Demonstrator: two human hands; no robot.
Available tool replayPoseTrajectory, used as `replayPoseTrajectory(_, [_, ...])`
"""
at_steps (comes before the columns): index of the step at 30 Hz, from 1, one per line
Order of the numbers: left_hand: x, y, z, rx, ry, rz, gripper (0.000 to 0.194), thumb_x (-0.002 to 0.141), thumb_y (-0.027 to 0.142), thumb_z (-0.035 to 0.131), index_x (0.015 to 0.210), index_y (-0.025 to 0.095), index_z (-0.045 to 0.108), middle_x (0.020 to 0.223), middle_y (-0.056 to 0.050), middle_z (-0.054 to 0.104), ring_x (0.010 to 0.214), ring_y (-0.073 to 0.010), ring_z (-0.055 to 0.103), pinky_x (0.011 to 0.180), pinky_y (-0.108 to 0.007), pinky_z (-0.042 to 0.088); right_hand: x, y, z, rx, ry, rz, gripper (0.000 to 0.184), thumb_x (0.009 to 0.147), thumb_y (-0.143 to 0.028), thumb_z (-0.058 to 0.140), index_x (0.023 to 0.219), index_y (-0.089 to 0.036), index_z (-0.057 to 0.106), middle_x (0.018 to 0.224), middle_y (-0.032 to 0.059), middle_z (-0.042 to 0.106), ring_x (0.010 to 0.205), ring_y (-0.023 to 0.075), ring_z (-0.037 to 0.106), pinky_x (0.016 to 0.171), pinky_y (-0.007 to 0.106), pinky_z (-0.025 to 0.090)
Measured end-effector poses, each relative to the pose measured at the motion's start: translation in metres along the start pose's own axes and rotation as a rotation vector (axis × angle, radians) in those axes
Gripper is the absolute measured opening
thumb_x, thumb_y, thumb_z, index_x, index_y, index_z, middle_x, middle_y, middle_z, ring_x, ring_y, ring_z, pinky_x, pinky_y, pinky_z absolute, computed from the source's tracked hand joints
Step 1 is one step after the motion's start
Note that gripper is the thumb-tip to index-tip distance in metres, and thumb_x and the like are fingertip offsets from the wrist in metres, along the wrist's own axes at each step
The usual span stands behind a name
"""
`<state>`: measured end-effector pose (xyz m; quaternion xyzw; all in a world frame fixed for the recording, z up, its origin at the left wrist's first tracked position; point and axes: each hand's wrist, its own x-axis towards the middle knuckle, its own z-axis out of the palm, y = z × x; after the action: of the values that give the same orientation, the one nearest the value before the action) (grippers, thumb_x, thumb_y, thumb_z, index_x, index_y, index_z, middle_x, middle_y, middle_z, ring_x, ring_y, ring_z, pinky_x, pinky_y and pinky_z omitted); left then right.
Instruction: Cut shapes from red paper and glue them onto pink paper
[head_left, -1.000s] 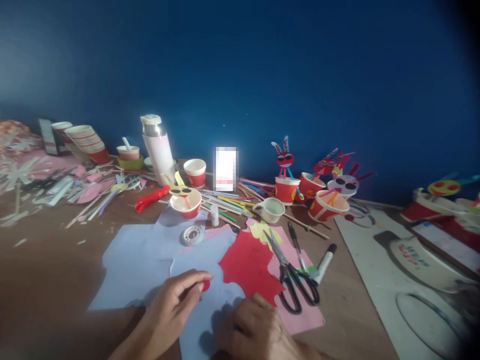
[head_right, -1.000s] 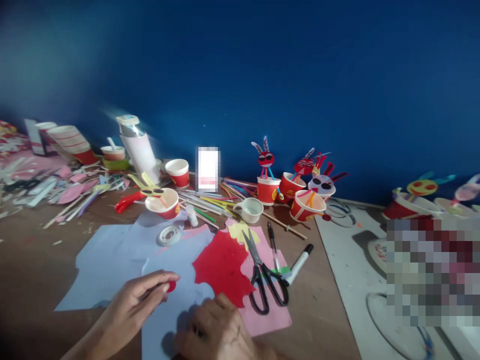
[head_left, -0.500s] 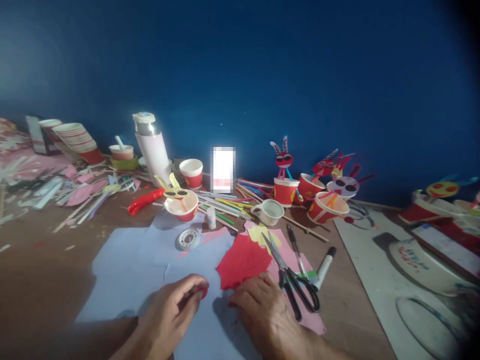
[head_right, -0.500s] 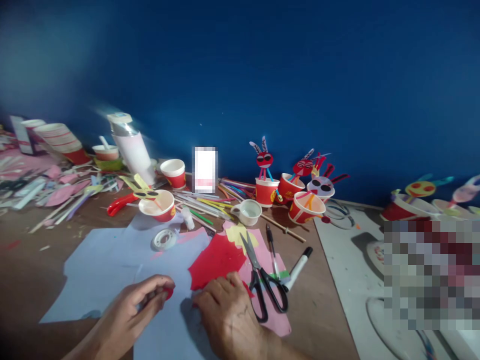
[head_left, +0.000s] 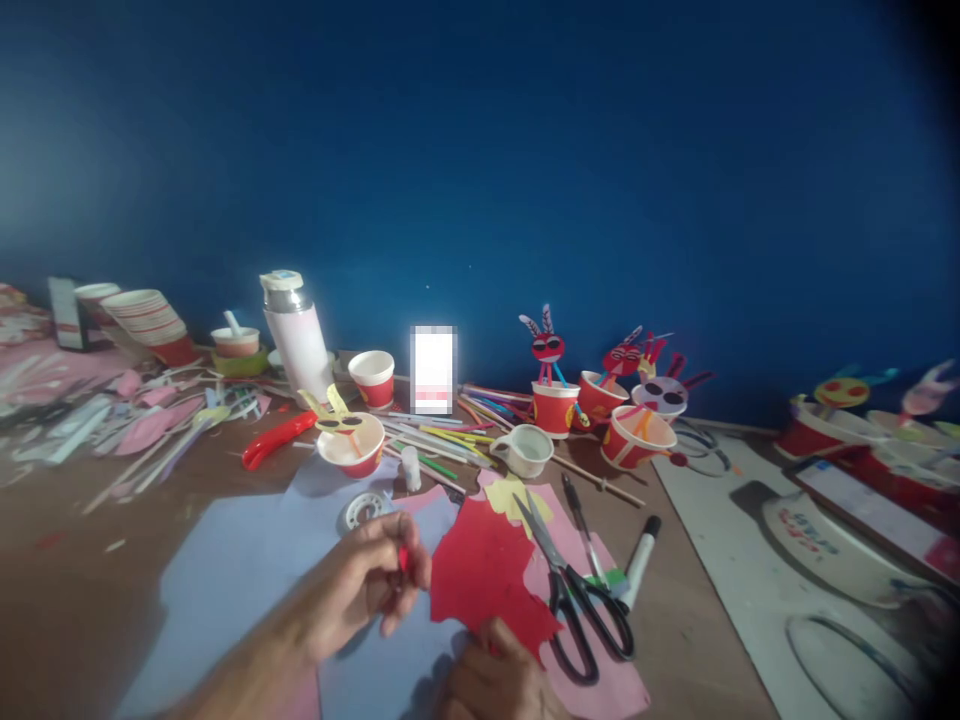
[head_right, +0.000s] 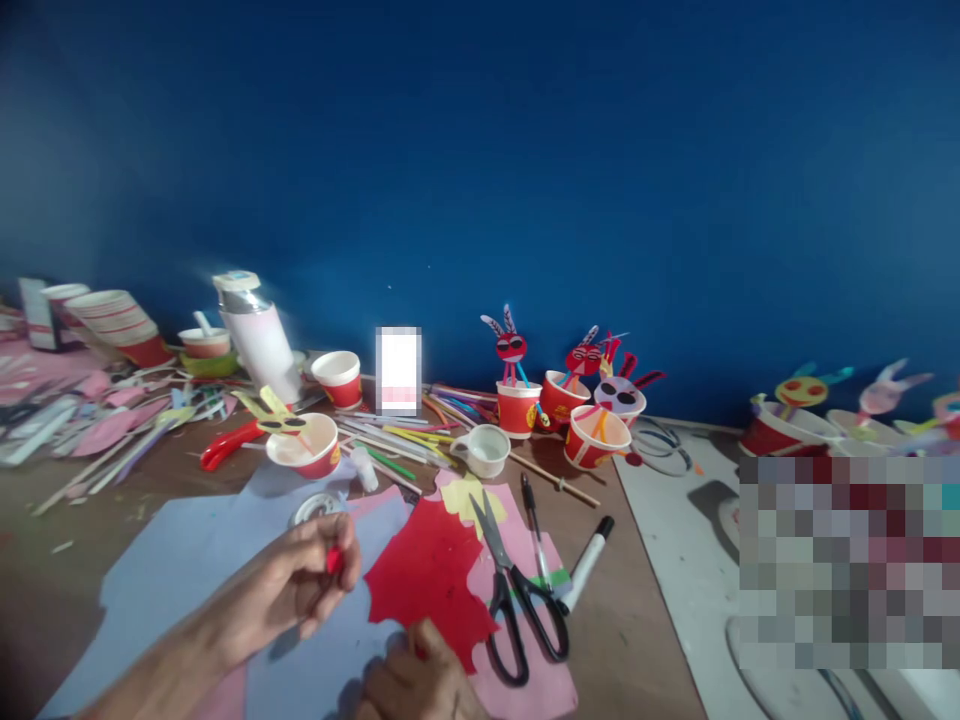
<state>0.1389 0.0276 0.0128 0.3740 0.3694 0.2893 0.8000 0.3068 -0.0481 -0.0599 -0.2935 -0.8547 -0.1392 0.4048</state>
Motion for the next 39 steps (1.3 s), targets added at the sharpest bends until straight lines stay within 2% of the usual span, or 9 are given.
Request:
replayPoseTrajectory(5, [0.022,0.012,-0.001,0.153,0.085,-0.078,0.016,0.07,0.03,0.052,0.079,0.016,0.054,0.062,0.005,0.048,0.037,-0.0031,0.031,0.034,-0.017,0.021,-0.008,-0.005,0.01,0.017,0.009,-0.018,0.053,0.099,-0.013,0.03,0.047,-0.017,0.032,0.038,-0.0079,0.034,0.037,0.0088,0.026,0.051,0.025,0.026])
replayPoseTrajectory(10, [0.038,0.01,0.003,0.41,0.158,-0.067,0.025,0.073,0.039,0.049,0.077,0.016,0.058,0.06,0.007,0.038,0.039,-0.0049,0.024,0.037,-0.019,0.019,-0.006,-0.002,-0.001,0.129,-0.044,-0.039,0.051,0.099,-0.01,0.024,0.051,-0.018,0.039,0.041,-0.0077,0.04,0.04,0.0086,0.03,0.055,0.025,0.031])
replayPoseTrajectory(16, [0.041,-0.002,0.006,0.959,0.38,0.118,0.027,0.067,0.044,0.063,0.06,0.02,0.056,0.058,0.003,0.043,0.057,-0.0138,0.041,0.053,-0.024,0.025,-0.019,-0.007,0.006,0.163,-0.061,-0.025,0.042,0.098,-0.015,0.033,0.058,-0.022,0.048,0.044,-0.008,0.044,0.042,0.01,0.034,0.06,0.026,0.036])
replayPoseTrajectory(19, [0.041,-0.014,0.008,1.161,0.491,0.163,0.026,0.062,0.043,0.069,0.064,0.022,0.055,0.064,0.0,0.05,0.066,-0.0203,0.048,0.058,-0.027,0.025,-0.013,-0.007,0.0,0.176,0.0,-0.025,0.047,0.098,-0.014,0.028,0.055,-0.02,0.045,0.044,-0.0069,0.043,0.043,0.01,0.034,0.06,0.026,0.035])
replayPoseTrajectory(22, [0.042,-0.021,0.01,1.28,0.52,0.165,0.025,0.062,0.041,0.069,0.068,0.022,0.055,0.063,0.0,0.052,0.066,-0.0222,0.051,0.06,-0.028,0.026,0.0,-0.006,-0.012,0.151,0.042,-0.068,0.045,0.095,-0.01,0.031,0.052,-0.019,0.045,0.044,-0.0058,0.042,0.045,0.0106,0.035,0.059,0.027,0.034])
replayPoseTrajectory(28, [0.043,-0.023,0.015,1.329,0.44,0.204,0.009,0.069,0.029,0.06,0.065,0.022,0.055,0.061,0.001,0.054,0.061,-0.0179,0.05,0.057,-0.026,0.027,0.006,-0.007,-0.02,0.117,0.023,-0.103,0.039,0.089,-0.01,0.037,0.053,-0.019,0.047,0.044,-0.0045,0.042,0.046,0.0123,0.035,0.061,0.029,0.033])
replayPoseTrajectory(32, [0.039,-0.021,0.021,1.268,0.387,0.209,0.011,0.07,0.024,0.055,0.06,0.02,0.054,0.055,0.003,0.051,0.053,-0.0147,0.045,0.052,-0.025,0.026,0.002,-0.009,-0.021,0.098,-0.046,-0.118,0.034,0.088,-0.013,0.041,0.054,-0.019,0.047,0.048,-0.0037,0.046,0.049,0.0124,0.037,0.063,0.03,0.032])
replayPoseTrajectory(36, [0.014,-0.008,0.022,1.156,0.348,0.221,0.018,0.076,0.03,0.052,0.062,0.018,0.053,0.056,0.004,0.047,0.054,-0.0127,0.043,0.052,-0.023,0.031,0.004,-0.011,-0.028,0.144,-0.084,-0.129,0.032,0.087,-0.012,0.042,0.057,-0.019,0.047,0.049,-0.0042,0.046,0.049,0.0119,0.037,0.064,0.029,0.032])
replayPoseTrajectory(39, [-0.019,0.003,0.011,1.053,0.436,0.218,0.027,0.082,0.042,0.047,0.076,0.018,0.055,0.058,0.005,0.042,0.051,-0.011,0.038,0.049,-0.022,0.032,0.004,-0.013,-0.03,0.243,-0.079,-0.141,0.03,0.088,-0.008,0.039,0.063,-0.019,0.05,0.05,-0.0053,0.047,0.05,0.0112,0.038,0.067,0.029,0.033])
